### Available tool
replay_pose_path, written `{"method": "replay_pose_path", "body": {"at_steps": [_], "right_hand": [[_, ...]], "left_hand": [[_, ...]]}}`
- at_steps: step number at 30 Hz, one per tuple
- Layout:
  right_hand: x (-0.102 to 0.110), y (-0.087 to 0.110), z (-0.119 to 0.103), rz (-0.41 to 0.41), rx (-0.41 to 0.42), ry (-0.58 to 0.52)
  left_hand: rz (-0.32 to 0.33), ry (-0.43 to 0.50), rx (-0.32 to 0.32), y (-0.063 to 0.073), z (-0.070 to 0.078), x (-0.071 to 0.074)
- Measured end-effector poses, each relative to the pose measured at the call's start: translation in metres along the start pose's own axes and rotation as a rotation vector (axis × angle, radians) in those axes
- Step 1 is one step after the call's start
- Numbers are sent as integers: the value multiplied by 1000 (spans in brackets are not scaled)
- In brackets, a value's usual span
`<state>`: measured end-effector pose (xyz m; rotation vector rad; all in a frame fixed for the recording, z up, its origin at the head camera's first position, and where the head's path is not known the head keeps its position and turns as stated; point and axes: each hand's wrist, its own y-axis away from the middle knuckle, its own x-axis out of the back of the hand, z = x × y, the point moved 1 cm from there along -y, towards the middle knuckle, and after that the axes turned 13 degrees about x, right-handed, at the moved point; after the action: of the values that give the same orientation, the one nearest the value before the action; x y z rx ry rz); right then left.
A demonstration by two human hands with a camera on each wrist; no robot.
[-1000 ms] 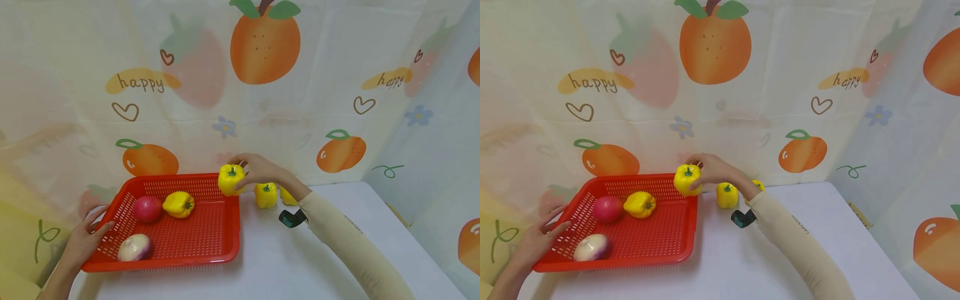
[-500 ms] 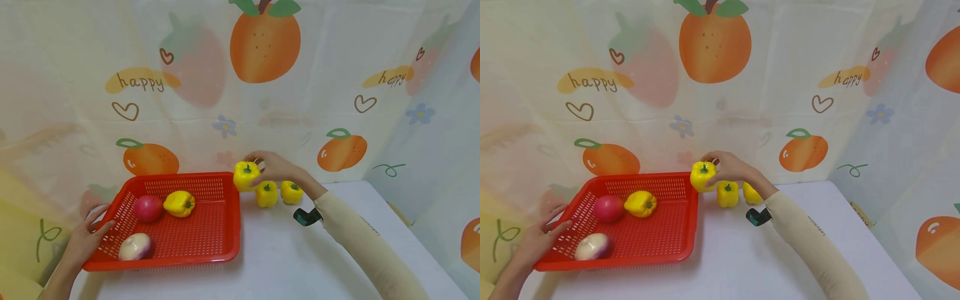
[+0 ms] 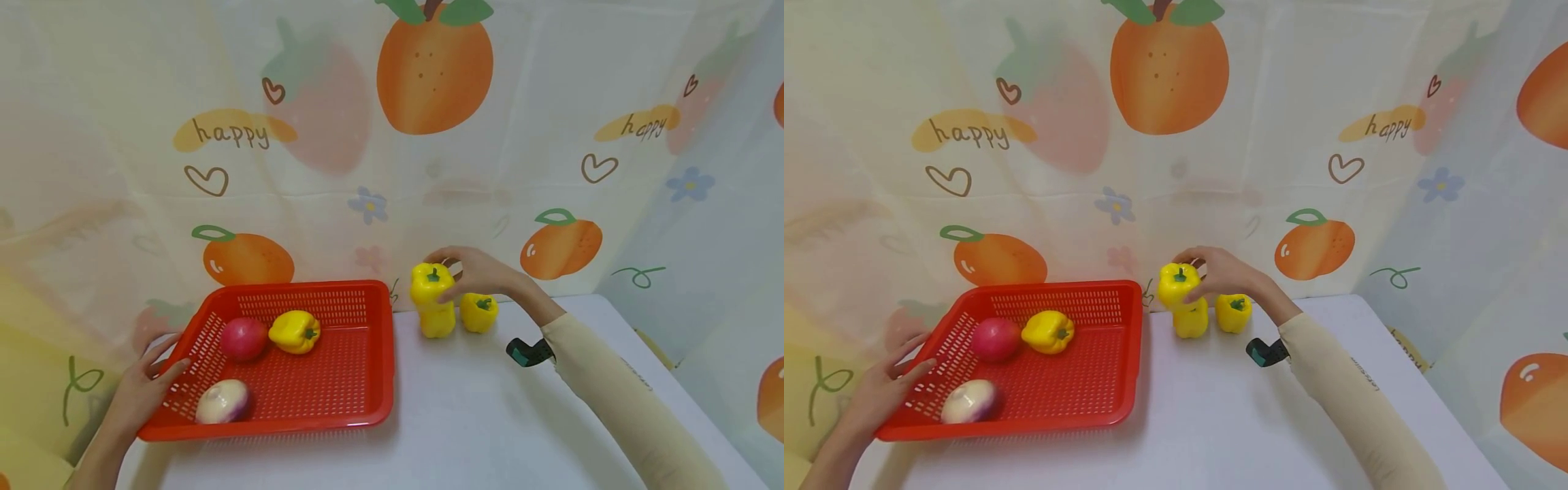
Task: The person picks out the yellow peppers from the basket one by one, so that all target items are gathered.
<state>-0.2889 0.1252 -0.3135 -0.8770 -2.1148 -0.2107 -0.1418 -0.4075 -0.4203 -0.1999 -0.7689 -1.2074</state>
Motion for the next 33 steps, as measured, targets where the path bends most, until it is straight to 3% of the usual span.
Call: {"method": "replay_pose_path", "body": {"at_steps": [26, 33], "right_hand": [[29, 48, 30, 47, -78, -26], [40, 61, 39, 58, -98, 24]], "left_hand": [[-5, 26, -3, 2, 0, 0], [-7, 5, 9, 1, 0, 0]]}}
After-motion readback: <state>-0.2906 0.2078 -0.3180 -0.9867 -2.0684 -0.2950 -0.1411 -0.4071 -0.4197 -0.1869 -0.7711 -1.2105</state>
